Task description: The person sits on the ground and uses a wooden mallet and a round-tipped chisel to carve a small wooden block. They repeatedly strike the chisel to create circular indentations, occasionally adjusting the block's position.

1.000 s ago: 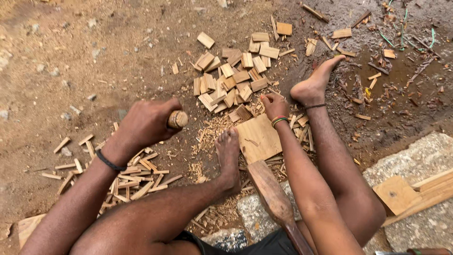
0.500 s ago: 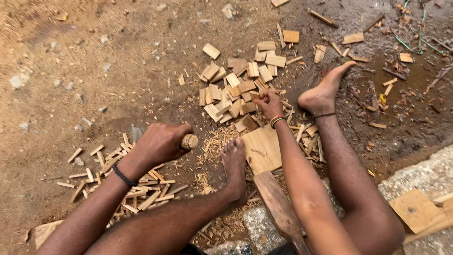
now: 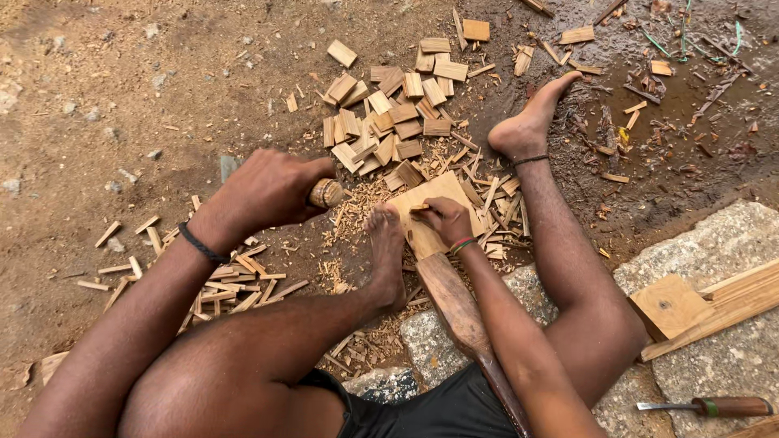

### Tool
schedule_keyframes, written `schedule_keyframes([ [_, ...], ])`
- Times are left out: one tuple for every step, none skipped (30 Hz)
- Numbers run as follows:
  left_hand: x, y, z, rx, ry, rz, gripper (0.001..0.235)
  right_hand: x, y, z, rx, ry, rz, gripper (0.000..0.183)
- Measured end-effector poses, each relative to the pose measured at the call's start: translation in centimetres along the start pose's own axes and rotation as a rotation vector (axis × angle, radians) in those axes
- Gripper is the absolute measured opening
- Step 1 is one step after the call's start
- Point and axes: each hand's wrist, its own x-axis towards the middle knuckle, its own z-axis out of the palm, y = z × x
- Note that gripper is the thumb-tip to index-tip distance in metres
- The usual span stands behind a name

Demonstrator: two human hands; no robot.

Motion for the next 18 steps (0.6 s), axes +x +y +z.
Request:
schedule_keyframes([
  [-0.2,0.0,-0.1,-0.001,0.066,0.045,0.034,0.0,0.2,0.1,0.008,0.005,-0.001,0.028],
  [-0.3,0.0,0.0,0.024,0.048,0.026,0.033,0.0,0.2,0.0,-0.006,-0.004,-0.014,0.028],
  [-0.1,-0.1,-0.1,0.053,0.027,0.016,0.033,0.0,0.2,0.0,-0.018,-0.003,-0.023,0.027],
  [0.0,-0.2,-0.1,0.083,0.005,0.005,0.033,0.1,0.0,-0.1,-0.03,-0.002,-0.031,0.027],
  [0.0,-0.3,-0.2,0.078,-0.008,-0.004,0.032,0.2,-0.1,-0.2,-0.044,0.007,-0.033,0.027],
  [0.1,-0.4,-0.2,0.072,-0.021,-0.015,0.031,0.3,-0.3,-0.2,-0.058,0.016,-0.036,0.028],
  [0.0,-0.4,0.0,0.062,-0.04,-0.023,0.03,0.0,-0.5,-0.2,-0.072,0.022,-0.031,0.029],
  [0.0,-0.5,0.1,0.073,-0.058,-0.035,0.03,-0.1,-0.6,-0.1,-0.076,0.026,-0.029,0.029],
  [0.1,-0.6,0.1,0.086,-0.074,-0.045,0.03,0.1,-0.6,0.0,-0.082,0.03,-0.028,0.028],
  [0.2,-0.8,0.2,0.098,-0.091,-0.056,0.031,0.2,-0.6,0.0,-0.088,0.035,-0.026,0.028],
  [0.2,-0.9,0.3,0.092,-0.077,-0.049,0.027,0.2,-0.6,-0.2,-0.118,0.011,-0.026,0.028],
  [0.1,-1.1,0.3,0.085,-0.063,-0.043,0.023,0.3,-0.8,-0.4,-0.148,-0.013,-0.025,0.029],
  [-0.1,-1.4,0.2,0.076,-0.049,-0.035,0.019,0.3,-1.0,-0.9,-0.18,-0.039,-0.023,0.029],
  [-0.3,-1.9,-0.1,0.086,-0.023,-0.031,0.018,0.5,-1.3,-1.4,-0.244,-0.028,-0.09,0.032],
  [-0.7,-2.1,-0.3,0.087,-0.001,-0.028,0.017,0.3,-1.7,-2.3,-0.31,-0.026,-0.15,0.035],
  [-0.8,-2.0,-0.3,0.088,0.022,-0.024,0.017,-0.1,-2.4,-3.2,-0.375,-0.025,-0.21,0.039],
  [-0.8,-1.9,-0.5,0.119,0.001,-0.047,0.018,-0.5,-3.0,-4.6,-0.273,-0.131,0.059,0.043],
  [-1.2,-1.8,-1.1,0.15,-0.02,-0.07,0.02,-1.1,-3.8,-6.4,-0.166,-0.234,0.328,0.046],
])
